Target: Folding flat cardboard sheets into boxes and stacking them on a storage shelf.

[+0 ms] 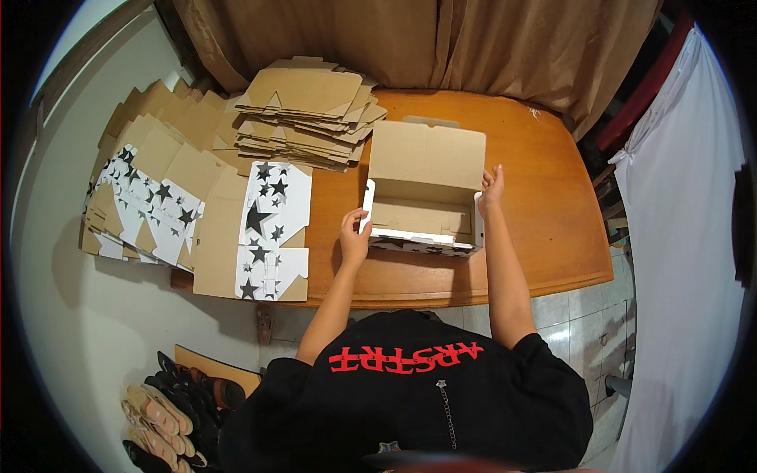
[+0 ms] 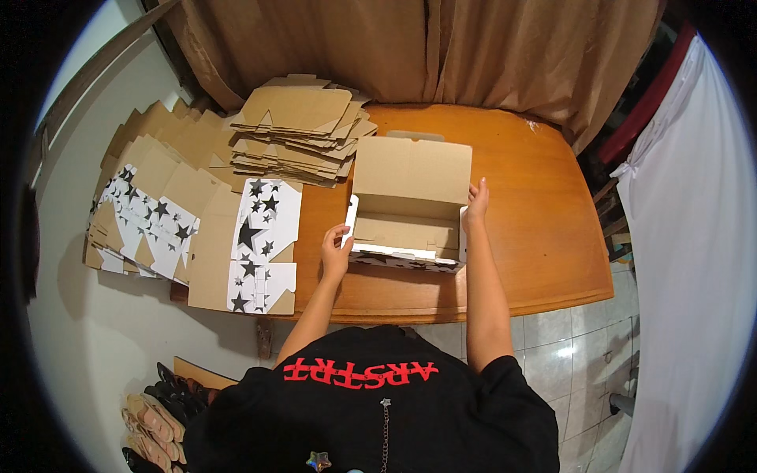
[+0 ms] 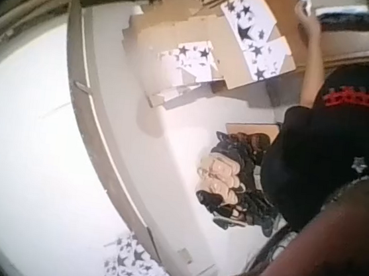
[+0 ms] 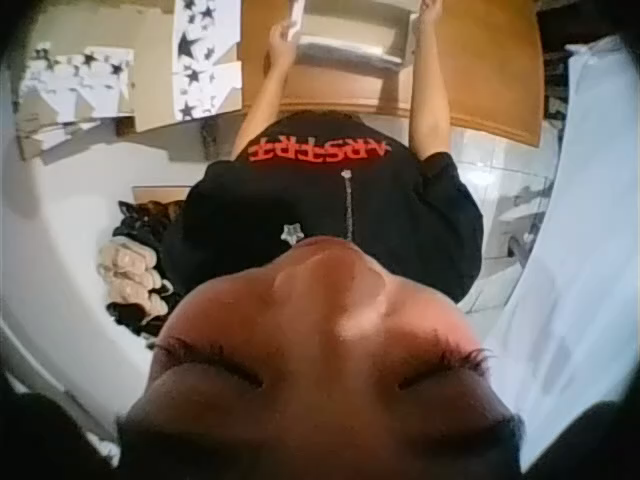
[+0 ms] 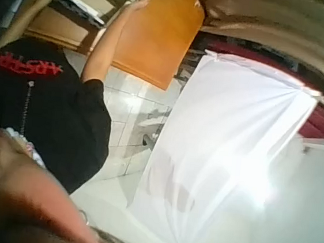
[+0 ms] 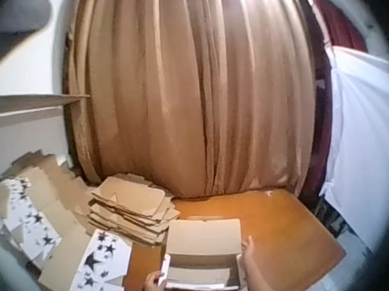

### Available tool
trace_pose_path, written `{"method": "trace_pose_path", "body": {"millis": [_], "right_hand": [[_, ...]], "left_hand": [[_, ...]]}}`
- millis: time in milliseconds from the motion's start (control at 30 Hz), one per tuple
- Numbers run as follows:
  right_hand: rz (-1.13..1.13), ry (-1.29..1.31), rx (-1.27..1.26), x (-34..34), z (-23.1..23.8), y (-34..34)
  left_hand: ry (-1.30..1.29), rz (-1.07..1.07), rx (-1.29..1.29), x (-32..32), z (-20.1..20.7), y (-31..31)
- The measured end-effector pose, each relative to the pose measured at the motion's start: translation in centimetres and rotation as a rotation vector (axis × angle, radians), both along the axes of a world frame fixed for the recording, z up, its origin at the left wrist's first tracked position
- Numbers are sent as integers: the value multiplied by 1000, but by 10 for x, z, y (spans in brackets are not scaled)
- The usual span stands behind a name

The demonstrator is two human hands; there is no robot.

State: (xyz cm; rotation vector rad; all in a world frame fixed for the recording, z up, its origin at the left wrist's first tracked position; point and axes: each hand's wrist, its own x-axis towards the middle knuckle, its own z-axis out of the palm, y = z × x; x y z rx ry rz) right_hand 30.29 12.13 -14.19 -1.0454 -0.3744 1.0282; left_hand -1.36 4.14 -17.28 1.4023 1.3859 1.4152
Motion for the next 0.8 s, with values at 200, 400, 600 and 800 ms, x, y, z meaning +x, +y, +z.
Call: {"method": "trace_pose_path", "body": {"millis": [200,400,600,800], "right_hand": [[-33,-373,186,-10,20,-50],[24,-630,365,-2,-2,-94],[-60,-964,212,-32,15,-137],[-26,-1240,132,-38,-3,-156]], "left_hand": [[136,104,124,12,6,-10],[678,255,316,30,11,-30],[783,-65,552,41,3,-60],[839,-195,439,59,-5,-66]]}}
